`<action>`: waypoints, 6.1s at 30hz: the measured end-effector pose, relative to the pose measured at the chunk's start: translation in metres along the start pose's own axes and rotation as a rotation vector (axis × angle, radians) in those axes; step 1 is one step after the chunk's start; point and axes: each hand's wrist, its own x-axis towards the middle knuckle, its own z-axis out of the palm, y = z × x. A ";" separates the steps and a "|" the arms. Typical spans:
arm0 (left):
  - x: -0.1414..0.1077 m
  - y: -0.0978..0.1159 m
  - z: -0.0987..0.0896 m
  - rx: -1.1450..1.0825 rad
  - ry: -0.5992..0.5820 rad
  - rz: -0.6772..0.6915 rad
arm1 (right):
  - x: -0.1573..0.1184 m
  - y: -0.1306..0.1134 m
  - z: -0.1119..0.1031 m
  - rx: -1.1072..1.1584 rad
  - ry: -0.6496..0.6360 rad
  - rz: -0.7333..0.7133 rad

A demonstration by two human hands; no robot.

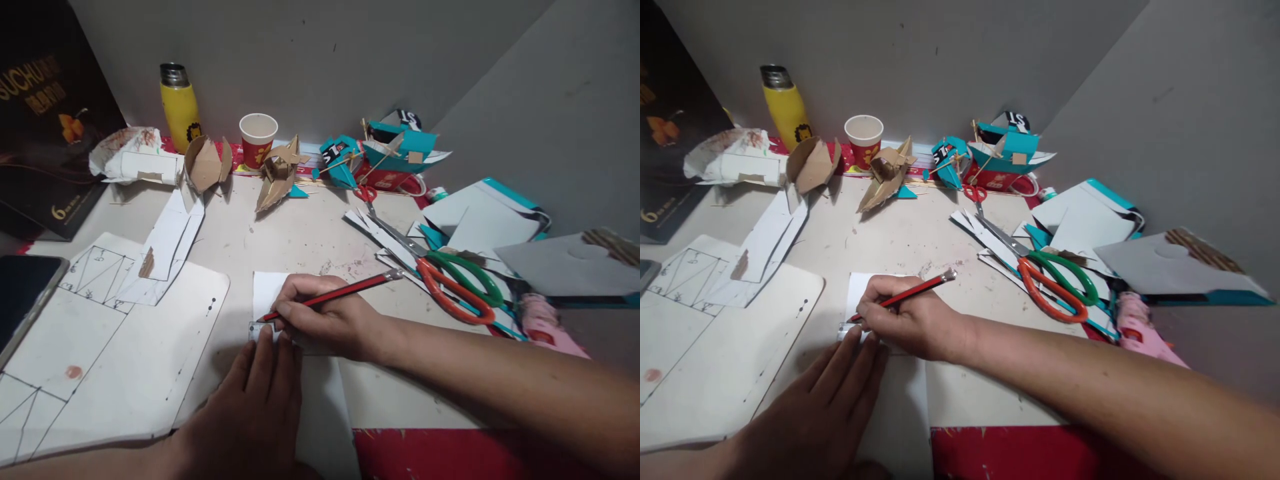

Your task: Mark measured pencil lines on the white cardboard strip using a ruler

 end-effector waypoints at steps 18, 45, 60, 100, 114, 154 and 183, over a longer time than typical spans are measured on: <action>0.002 0.002 -0.009 0.023 -0.137 0.005 | 0.019 -0.020 -0.005 0.070 -0.134 0.250; 0.005 0.005 -0.019 0.043 -0.241 0.006 | 0.015 -0.031 -0.018 -0.115 -0.204 0.218; 0.004 0.007 -0.014 0.019 -0.223 -0.047 | 0.007 -0.028 -0.027 -0.361 -0.208 0.012; 0.008 0.002 -0.019 0.006 -0.241 -0.007 | -0.018 -0.031 -0.042 -0.529 -0.181 -0.041; 0.006 0.005 -0.014 0.030 -0.181 -0.042 | -0.032 -0.033 -0.051 -0.491 -0.167 0.022; 0.003 -0.003 -0.010 0.010 -0.094 -0.009 | -0.062 -0.023 -0.059 -0.530 0.085 -0.055; 0.005 -0.005 -0.013 -0.144 0.127 0.077 | -0.007 0.008 -0.033 -0.686 0.262 -0.249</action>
